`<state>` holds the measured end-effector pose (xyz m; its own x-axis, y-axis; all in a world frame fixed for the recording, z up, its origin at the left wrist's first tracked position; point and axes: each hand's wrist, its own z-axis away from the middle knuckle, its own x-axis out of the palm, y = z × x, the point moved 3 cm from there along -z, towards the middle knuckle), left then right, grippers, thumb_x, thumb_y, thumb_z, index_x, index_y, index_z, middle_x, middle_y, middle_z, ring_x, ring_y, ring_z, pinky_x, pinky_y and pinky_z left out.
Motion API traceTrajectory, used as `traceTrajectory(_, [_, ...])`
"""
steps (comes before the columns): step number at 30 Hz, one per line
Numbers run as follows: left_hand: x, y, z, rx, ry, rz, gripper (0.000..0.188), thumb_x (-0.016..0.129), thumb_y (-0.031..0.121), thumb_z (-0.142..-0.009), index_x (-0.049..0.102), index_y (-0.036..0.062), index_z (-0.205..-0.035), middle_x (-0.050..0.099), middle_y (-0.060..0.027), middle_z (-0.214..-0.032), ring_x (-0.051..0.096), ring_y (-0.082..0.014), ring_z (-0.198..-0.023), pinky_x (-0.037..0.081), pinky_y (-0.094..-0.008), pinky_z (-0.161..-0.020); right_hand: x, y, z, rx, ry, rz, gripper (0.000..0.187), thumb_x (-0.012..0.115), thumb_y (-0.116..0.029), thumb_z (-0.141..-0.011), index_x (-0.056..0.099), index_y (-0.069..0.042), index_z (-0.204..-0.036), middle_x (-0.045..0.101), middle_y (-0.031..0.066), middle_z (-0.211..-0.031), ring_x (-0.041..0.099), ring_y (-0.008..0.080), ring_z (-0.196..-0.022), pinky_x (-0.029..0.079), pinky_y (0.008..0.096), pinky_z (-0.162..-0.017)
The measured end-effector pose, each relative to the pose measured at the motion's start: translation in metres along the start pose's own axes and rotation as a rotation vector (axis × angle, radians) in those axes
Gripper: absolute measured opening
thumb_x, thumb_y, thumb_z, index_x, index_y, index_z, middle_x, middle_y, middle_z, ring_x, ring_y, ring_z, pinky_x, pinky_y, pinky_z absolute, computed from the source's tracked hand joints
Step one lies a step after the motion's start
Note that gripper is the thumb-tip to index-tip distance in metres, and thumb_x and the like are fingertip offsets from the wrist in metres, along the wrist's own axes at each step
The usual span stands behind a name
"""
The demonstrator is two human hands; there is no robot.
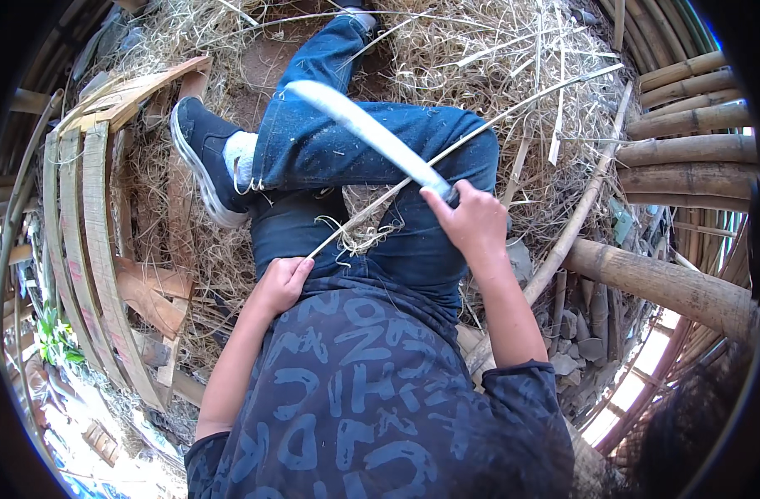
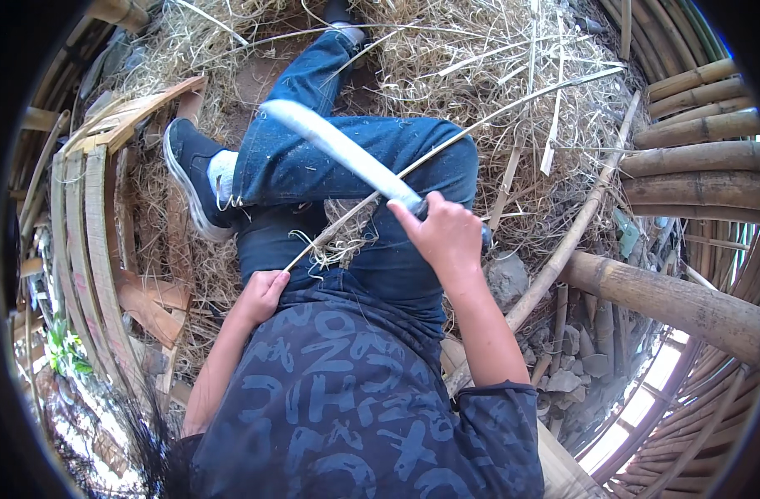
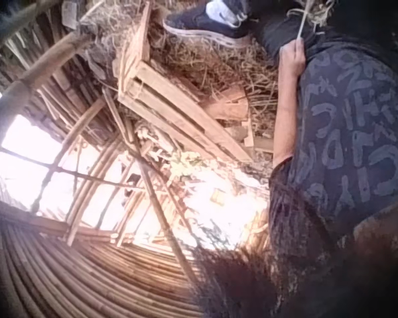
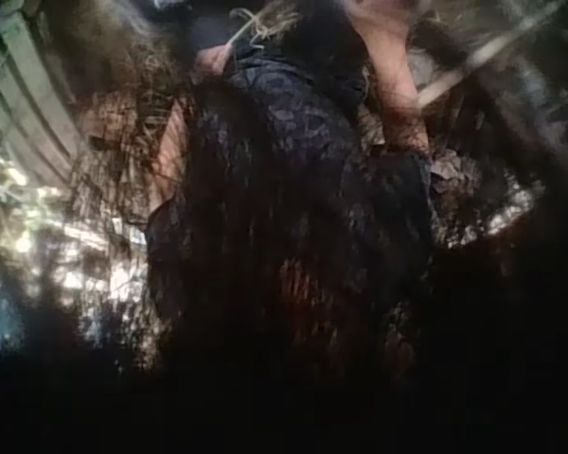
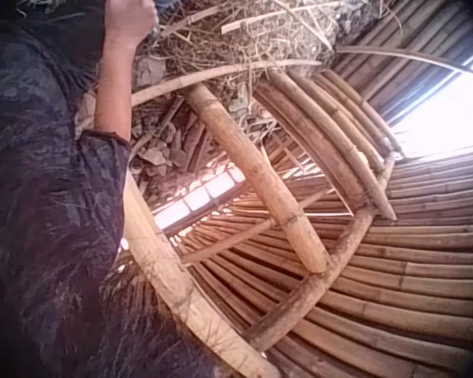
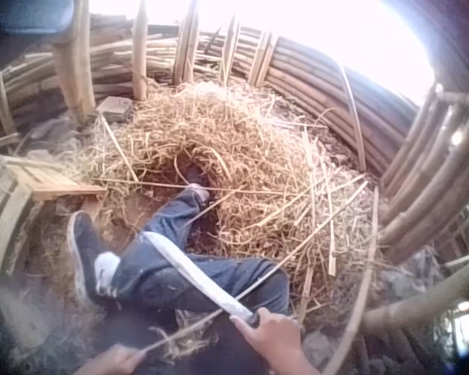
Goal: The person shaves and scrapes a bamboo strip using a machete while holding the strip by hand.
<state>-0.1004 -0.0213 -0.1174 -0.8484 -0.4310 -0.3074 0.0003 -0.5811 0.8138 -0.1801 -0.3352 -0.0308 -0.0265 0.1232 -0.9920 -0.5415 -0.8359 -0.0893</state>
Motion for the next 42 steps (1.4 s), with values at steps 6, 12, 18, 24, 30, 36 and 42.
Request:
traceTrajectory(6, [-0.001, 0.0, 0.0, 0.018, 0.004, 0.019, 0.039, 0.05, 0.027, -0.1, 0.054, -0.0061, -0.079, 0.045, -0.0213, -0.06, 0.039, -0.0257, -0.054, 0.039, -0.041, -0.056, -0.018, 0.064, -0.032, 0.212, 0.064, 0.082, 0.071, 0.052, -0.07, -0.087, 0.069, -0.002, -0.081, 0.068, 0.0225, -0.07, 0.071, 0.0384, -0.071, 0.056, 0.0478, -0.064])
traceTrajectory(12, [0.0, 0.001, -0.001, 0.021, 0.006, 0.029, 0.04, 0.05, 0.027, -0.1, 0.054, -0.006, -0.078, 0.044, -0.0221, -0.06, 0.038, -0.0256, -0.054, 0.038, -0.0411, -0.055, -0.034, 0.113, -0.054, 0.35, 0.054, 0.08, 0.072, 0.05, -0.069, -0.088, 0.069, 0.0, -0.078, 0.069, 0.0243, -0.079, 0.069, 0.0409, -0.079, 0.053, 0.0498, -0.072])
traceTrajectory(18, [-0.001, 0.006, -0.001, 0.019, 0.008, 0.023, 0.04, 0.05, 0.027, -0.1, 0.054, -0.006, -0.078, 0.046, -0.0233, -0.06, 0.038, -0.0272, -0.053, 0.039, -0.0412, -0.055, -0.021, 0.092, -0.044, 0.227, 0.037, 0.036, 0.073, 0.05, -0.068, -0.089, 0.066, 0.001, -0.074, 0.067, 0.0217, -0.07, 0.07, 0.0375, -0.071, 0.057, 0.0475, -0.065])
traceTrajectory(24, [-0.002, 0.005, -0.001, 0.007, 0.005, 0.004, 0.039, 0.05, 0.026, -0.099, 0.054, -0.0061, -0.077, 0.046, -0.0235, -0.06, 0.039, -0.0286, -0.052, 0.038, -0.042, -0.055, -0.024, 0.064, -0.048, 0.078, 0.004, 0.124, 0.067, 0.058, -0.069, -0.082, 0.067, -0.004, -0.075, 0.067, 0.0203, -0.066, 0.071, 0.036, -0.068, 0.056, 0.0448, -0.062])
traceTrajectory(30, [-0.002, 0.011, -0.004, 0.028, 0.018, -0.019, 0.039, 0.05, 0.025, -0.098, 0.055, -0.0063, -0.076, 0.048, -0.0265, -0.062, 0.044, -0.0355, -0.052, 0.038, -0.0433, -0.054, -0.038, 0.136, -0.091, 0.305, 0.091, 0.142, 0.074, 0.051, -0.072, -0.085, 0.07, -0.001, -0.077, 0.069, 0.0197, -0.076, 0.071, 0.0323, -0.071, 0.057, 0.0444, -0.067])
traceTrajectory(36, [0.001, 0.005, -0.005, 0.008, 0.01, -0.007, 0.038, 0.051, 0.025, -0.097, 0.056, -0.0063, -0.076, 0.05, -0.027, -0.063, 0.046, -0.0379, -0.054, 0.04, -0.0433, -0.055, -0.029, 0.128, -0.09, 0.304, -0.035, 0.061, 0.077, 0.048, -0.073, -0.088, 0.071, 0.001, -0.082, 0.067, 0.0147, -0.065, 0.07, 0.0256, -0.064, 0.057, 0.0392, -0.06])
traceTrajectory(42, [0.0, 0.004, -0.008, -0.01, -0.009, -0.016, 0.039, 0.051, 0.025, -0.098, 0.056, -0.0065, -0.076, 0.05, -0.0269, -0.063, 0.045, -0.0384, -0.053, 0.04, -0.0435, -0.056, -0.022, 0.103, -0.089, 0.111, -0.006, 0.084, 0.073, 0.054, -0.073, -0.083, 0.07, -0.002, -0.076, 0.068, 0.0183, -0.069, 0.071, 0.0318, -0.068, 0.057, 0.0439, -0.065])
